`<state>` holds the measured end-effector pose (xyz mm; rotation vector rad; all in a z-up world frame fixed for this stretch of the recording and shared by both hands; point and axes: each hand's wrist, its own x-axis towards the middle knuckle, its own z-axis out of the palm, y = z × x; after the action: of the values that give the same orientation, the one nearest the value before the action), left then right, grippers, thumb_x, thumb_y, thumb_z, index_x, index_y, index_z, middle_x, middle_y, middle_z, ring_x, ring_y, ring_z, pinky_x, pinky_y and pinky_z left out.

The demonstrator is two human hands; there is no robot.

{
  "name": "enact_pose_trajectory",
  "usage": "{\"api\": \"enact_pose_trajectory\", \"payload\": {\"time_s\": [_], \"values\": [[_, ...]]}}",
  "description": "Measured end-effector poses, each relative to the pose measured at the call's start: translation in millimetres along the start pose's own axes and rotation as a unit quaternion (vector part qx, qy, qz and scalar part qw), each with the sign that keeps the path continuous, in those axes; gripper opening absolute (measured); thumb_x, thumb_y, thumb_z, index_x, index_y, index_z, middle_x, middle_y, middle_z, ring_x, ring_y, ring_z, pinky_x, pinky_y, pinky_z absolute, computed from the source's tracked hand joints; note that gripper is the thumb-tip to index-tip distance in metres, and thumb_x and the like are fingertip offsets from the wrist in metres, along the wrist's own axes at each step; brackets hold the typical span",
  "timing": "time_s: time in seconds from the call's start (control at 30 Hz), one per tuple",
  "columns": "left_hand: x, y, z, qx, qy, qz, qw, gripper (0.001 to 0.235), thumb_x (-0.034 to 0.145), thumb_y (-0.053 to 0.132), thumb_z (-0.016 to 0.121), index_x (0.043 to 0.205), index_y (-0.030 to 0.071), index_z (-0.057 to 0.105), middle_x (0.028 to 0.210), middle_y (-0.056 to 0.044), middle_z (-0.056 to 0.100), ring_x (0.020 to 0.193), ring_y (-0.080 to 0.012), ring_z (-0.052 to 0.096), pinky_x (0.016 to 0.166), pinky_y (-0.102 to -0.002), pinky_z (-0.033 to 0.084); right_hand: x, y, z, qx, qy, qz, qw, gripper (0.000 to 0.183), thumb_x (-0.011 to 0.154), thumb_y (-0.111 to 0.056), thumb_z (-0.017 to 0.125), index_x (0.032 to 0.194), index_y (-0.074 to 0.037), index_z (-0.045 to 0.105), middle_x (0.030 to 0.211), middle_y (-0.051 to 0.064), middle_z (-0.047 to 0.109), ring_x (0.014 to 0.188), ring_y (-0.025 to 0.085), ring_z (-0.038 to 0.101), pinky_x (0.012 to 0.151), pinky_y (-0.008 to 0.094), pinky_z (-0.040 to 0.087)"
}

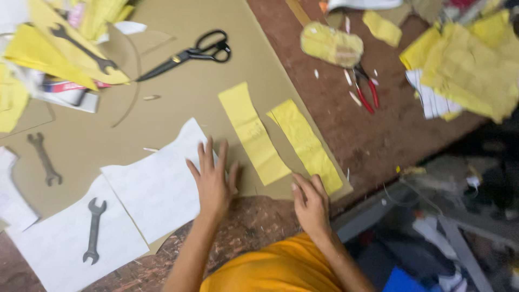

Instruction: The person arranges yellow and white paper pattern pieces on a worktable, aligning them side by side and occasionally using a wrench as a weight. The person repeatedly picks up, places, and repositions the pattern pieces throughout the clip.

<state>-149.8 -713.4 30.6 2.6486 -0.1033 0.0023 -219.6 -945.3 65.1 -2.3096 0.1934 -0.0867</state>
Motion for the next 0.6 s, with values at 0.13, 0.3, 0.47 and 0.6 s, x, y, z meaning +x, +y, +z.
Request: {"api": "enact_pose_trajectory", "payload": {"time_s": [0.13, 0.3, 0.47, 0.6], "values": [[-90, 10, 1, -0.04, 0.016, -0.017, 0.999, 0.044, 0.095, 0.012, 0.064, 0.138, 0.013, 0.059, 0.156, -0.019, 0.043, 0.15, -0.0382, 0.036, 0.125, -0.065, 0.02, 40, -11, 2, -0.01, -0.049, -0.064, 0.997, 0.031, 0.095, -0.011, 0.068, 0.126, -0.008, 0.068, 0.102, 0.011, 0.063, 0.091, 0.031, 0.068, 0.077, 0.039, 0.055], [-174, 25, 4, -0.109, -0.021, -0.058, 0.992, 0.05, 0.077, -0.004, 0.061, 0.125, 0.005, 0.067, 0.149, -0.024, 0.047, 0.142, -0.0451, 0.039, 0.115, -0.065, 0.023, 140, -34, 45, -0.164, -0.269, 0.022, 0.949, 0.061, 0.09, -0.021, 0.071, 0.147, -0.022, 0.05, 0.125, 0.013, 0.05, 0.09, 0.032, 0.068, 0.08, 0.04, 0.06], [-229, 0, 26, -0.033, 0.179, -0.277, 0.943, 0.051, 0.083, -0.006, 0.061, 0.129, 0.014, 0.068, 0.149, -0.017, 0.05, 0.141, -0.0402, 0.045, 0.118, -0.061, 0.03, 192, -51, 54, -0.271, -0.353, -0.087, 0.891, 0.088, 0.081, -0.036, 0.078, 0.157, -0.032, 0.033, 0.144, 0.01, 0.04, 0.109, 0.032, 0.064, 0.098, 0.047, 0.053], [-281, -31, 41, -0.022, 0.233, -0.379, 0.896, 0.058, 0.076, -0.008, 0.062, 0.129, 0.015, 0.068, 0.145, -0.019, 0.049, 0.139, -0.0427, 0.044, 0.114, -0.06, 0.031, 189, -37, 71, -0.31, -0.375, -0.114, 0.866, 0.079, 0.083, -0.035, 0.077, 0.153, -0.032, 0.041, 0.143, 0.004, 0.045, 0.109, 0.029, 0.066, 0.096, 0.046, 0.054]]}}
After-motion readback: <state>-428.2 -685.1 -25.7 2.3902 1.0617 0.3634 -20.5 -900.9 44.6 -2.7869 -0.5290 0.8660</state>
